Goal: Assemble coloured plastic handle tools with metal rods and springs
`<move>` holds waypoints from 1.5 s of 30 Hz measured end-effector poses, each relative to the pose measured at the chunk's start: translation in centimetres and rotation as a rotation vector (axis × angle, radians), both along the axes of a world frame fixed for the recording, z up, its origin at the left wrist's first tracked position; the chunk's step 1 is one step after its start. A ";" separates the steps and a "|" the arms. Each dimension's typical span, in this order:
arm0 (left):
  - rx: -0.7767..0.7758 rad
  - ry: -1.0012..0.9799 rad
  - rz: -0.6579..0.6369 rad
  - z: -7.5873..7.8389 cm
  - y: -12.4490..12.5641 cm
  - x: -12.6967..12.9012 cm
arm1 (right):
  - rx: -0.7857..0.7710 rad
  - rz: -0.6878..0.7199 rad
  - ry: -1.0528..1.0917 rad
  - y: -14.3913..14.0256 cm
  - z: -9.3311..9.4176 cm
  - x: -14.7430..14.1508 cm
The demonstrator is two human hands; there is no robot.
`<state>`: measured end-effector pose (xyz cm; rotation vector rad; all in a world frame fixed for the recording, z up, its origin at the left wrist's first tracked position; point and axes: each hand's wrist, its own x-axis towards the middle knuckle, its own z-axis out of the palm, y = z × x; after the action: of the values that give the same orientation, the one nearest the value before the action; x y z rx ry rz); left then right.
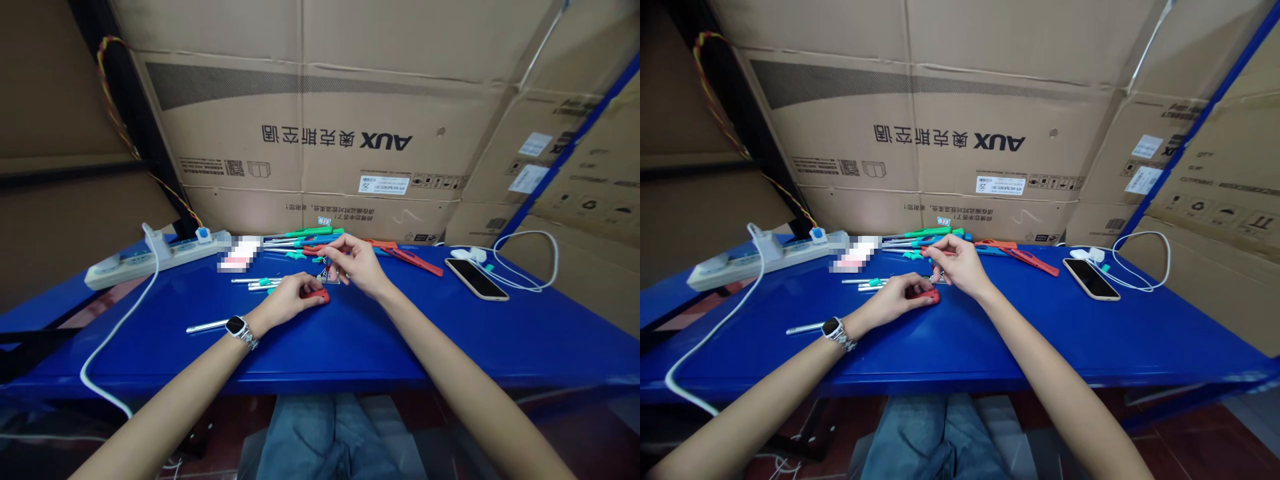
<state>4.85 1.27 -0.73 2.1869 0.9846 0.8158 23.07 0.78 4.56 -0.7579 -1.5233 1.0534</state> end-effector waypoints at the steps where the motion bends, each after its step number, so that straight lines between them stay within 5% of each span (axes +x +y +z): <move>1: 0.005 0.000 0.000 0.0 0.0 0.0 | -0.007 -0.024 0.011 0.2 0.0 -0.1; 6: 0.012 0.013 0.004 0.0 0.1 0.0 | -0.030 -0.080 0.098 0.9 -0.7 -0.7; 12: 0.021 0.041 -0.010 0.2 0.1 -0.1 | -0.039 0.068 0.039 -0.2 -0.3 0.2; 21: 0.034 0.041 -0.005 0.1 0.1 -0.1 | -0.046 -0.091 0.088 0.7 -0.3 -0.7; 28: 0.020 0.053 -0.003 0.1 0.1 -0.1 | -0.031 0.065 -0.017 -0.5 0.0 0.5; 39: 0.031 0.048 -0.001 0.1 0.1 -0.1 | -0.020 -0.103 0.079 0.7 -0.5 -0.9; 45: 0.022 0.054 -0.014 0.3 0.0 0.0 | 0.010 0.046 0.015 -0.2 -0.6 -0.3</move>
<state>4.86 1.22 -0.41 2.2422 0.9901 0.7683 22.78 0.55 3.91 -0.7094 -1.5381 1.0824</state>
